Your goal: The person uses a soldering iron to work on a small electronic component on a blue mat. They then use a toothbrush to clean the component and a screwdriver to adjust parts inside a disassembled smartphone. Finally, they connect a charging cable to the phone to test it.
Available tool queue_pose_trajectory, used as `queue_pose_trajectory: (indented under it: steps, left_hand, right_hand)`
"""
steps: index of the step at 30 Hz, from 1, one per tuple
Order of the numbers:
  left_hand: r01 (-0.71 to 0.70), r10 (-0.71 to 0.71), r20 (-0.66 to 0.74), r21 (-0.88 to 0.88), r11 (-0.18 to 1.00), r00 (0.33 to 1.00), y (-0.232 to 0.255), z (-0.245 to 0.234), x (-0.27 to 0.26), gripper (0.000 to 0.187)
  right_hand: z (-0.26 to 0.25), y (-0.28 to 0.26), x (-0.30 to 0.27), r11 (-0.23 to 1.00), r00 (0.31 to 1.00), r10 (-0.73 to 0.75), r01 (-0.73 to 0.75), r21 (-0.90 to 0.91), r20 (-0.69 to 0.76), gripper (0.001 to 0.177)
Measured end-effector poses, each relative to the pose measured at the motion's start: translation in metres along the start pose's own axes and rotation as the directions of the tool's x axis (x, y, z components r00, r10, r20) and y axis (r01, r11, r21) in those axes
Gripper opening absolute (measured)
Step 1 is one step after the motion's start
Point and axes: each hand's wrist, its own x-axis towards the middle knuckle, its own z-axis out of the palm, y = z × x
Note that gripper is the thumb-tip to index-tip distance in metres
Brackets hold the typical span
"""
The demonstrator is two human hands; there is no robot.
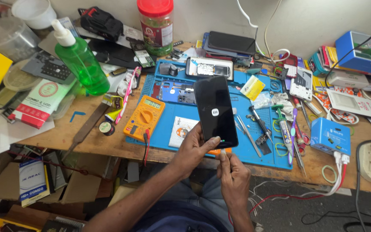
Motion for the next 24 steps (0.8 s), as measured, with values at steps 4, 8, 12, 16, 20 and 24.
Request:
queue_pose_trajectory:
  steps: [4,8,12,16,20,24]
  left_hand:
    - [0.047,-0.047,-0.009,0.093,0.995,0.999,0.0,-0.005,0.002,0.049]
    - [-0.053,0.052,0.019,0.025,0.998,0.998,-0.014,-0.006,0.001,0.046]
    - [-0.097,0.094,-0.034,-0.086,0.992,0.995,-0.003,0.005,0.002,0.039]
    - [-0.273,0.3,-0.24,0.14,0.952,0.923,0.049,-0.009,0.019,0.035]
    - [-0.355,0.356,-0.151,0.033,0.934,0.922,0.077,-0.045,0.033,0.044]
    - [-0.157,0.156,0.021,0.209,0.965,0.988,0.045,-0.051,0.022,0.053]
  right_hand:
    - [-0.004,-0.004,0.004,0.999,0.999,-0.046,0.046,-0.02,0.029,0.033]
    - [-0.007,-0.005,0.004,0.999,0.997,-0.038,0.036,0.032,0.066,0.033]
    - [-0.002,0.008,-0.001,0.994,0.999,0.041,-0.043,0.096,0.028,0.034]
    - [0.005,0.038,-0.026,0.993,0.997,0.06,-0.063,0.1,0.039,0.031]
    - [0.0,0.064,-0.036,0.926,0.997,0.06,-0.072,0.372,0.044,0.027]
    - [-0.027,0.06,-0.02,0.791,0.998,-0.055,0.051,0.609,-0.012,0.036]
